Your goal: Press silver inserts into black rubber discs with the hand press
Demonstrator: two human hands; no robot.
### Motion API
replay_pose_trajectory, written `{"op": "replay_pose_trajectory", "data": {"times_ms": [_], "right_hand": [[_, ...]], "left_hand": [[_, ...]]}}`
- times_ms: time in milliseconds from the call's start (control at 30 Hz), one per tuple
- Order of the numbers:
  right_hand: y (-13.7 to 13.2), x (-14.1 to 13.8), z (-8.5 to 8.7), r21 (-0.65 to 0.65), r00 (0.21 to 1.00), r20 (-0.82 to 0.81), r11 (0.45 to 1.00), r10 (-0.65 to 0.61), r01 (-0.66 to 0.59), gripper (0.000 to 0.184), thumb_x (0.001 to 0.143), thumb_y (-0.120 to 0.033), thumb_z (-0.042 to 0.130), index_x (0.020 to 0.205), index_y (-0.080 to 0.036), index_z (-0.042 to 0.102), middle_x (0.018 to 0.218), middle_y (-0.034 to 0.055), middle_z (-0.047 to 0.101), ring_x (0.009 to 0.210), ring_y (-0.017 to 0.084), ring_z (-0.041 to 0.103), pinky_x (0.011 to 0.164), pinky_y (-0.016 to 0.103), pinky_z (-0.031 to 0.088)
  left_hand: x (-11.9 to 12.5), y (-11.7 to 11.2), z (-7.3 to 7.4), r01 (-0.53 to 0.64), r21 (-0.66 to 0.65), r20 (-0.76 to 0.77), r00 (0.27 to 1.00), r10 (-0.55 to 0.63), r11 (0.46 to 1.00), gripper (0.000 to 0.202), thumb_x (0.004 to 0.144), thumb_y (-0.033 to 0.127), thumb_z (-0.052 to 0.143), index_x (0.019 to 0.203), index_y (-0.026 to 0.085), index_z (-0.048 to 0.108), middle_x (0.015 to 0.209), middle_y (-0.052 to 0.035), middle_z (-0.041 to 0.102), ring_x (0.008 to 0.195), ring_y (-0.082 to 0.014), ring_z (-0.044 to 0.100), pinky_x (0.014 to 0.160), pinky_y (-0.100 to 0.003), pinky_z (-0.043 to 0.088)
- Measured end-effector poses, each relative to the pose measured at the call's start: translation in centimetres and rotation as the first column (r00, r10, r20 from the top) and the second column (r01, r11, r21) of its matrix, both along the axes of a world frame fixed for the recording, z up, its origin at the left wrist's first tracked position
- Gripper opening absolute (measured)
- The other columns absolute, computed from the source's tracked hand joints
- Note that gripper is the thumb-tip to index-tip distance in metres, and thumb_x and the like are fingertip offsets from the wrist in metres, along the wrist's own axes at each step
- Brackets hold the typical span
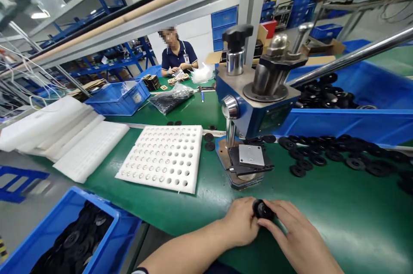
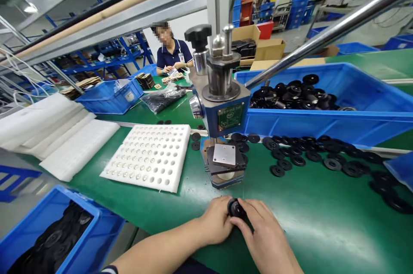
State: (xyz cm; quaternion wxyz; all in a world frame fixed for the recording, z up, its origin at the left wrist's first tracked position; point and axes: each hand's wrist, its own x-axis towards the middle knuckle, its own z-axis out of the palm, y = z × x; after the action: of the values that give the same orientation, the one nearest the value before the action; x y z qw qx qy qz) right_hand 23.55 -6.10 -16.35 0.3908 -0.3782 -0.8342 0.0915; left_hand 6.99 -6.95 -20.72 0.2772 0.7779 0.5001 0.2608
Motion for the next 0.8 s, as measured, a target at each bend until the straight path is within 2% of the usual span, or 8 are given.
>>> {"op": "replay_pose_trajectory", "data": {"times_ms": [200, 433, 633, 800], "right_hand": [[0.2, 0.5, 0.1, -0.076, 1.0, 0.002, 0.997, -0.004, 0.004, 0.036, 0.097, -0.054, 0.05, 0.101, -0.023, 0.07, 0.088, 0.0061, 0.069, 0.078, 0.019, 0.068, 0.066, 0.027, 0.058], [-0.4, 1.3, 0.1, -0.199, 1.0, -0.025, 0.98, -0.009, 0.004, 0.035, 0.095, -0.053, 0.054, 0.106, -0.024, 0.071, 0.093, 0.0058, 0.069, 0.08, 0.018, 0.069, 0.07, 0.024, 0.06], [-0.5, 1.4, -0.9, -0.192, 0.995, -0.063, 0.979, -0.078, 0.064, 0.037, 0.094, -0.055, 0.056, 0.105, -0.023, 0.072, 0.094, 0.0071, 0.071, 0.082, 0.019, 0.07, 0.071, 0.025, 0.06], [-0.8, 1.4, -1.3, -0.253, 0.992, -0.061, 0.963, -0.109, 0.091, 0.042, 0.093, -0.059, 0.054, 0.104, -0.023, 0.073, 0.092, 0.0082, 0.071, 0.081, 0.02, 0.07, 0.07, 0.027, 0.06]], "left_hand": [[0.2, -0.1, 0.5, -0.011, -0.005, -0.016, 1.0, 0.011, 1.0, 0.013, 0.079, 0.016, 0.056, 0.091, 0.016, 0.06, 0.087, -0.0092, 0.068, 0.08, -0.0239, 0.064, 0.073, -0.033, 0.051], [0.1, -0.3, 1.0, -0.022, -0.004, 0.002, 1.0, 0.022, 1.0, 0.003, 0.078, 0.014, 0.055, 0.08, 0.017, 0.057, 0.078, -0.0065, 0.065, 0.073, -0.0213, 0.062, 0.066, -0.029, 0.046], [0.3, -0.4, 1.0, -0.024, -0.035, -0.049, 0.999, 0.022, 0.999, 0.01, 0.08, 0.012, 0.052, 0.086, 0.016, 0.059, 0.087, -0.0099, 0.069, 0.079, -0.0232, 0.064, 0.071, -0.032, 0.049], [0.5, -0.5, 0.9, -0.021, -0.044, -0.081, 0.997, 0.017, 0.999, 0.014, 0.082, 0.014, 0.052, 0.093, 0.014, 0.062, 0.092, -0.0123, 0.07, 0.083, -0.0257, 0.066, 0.076, -0.036, 0.052]]}}
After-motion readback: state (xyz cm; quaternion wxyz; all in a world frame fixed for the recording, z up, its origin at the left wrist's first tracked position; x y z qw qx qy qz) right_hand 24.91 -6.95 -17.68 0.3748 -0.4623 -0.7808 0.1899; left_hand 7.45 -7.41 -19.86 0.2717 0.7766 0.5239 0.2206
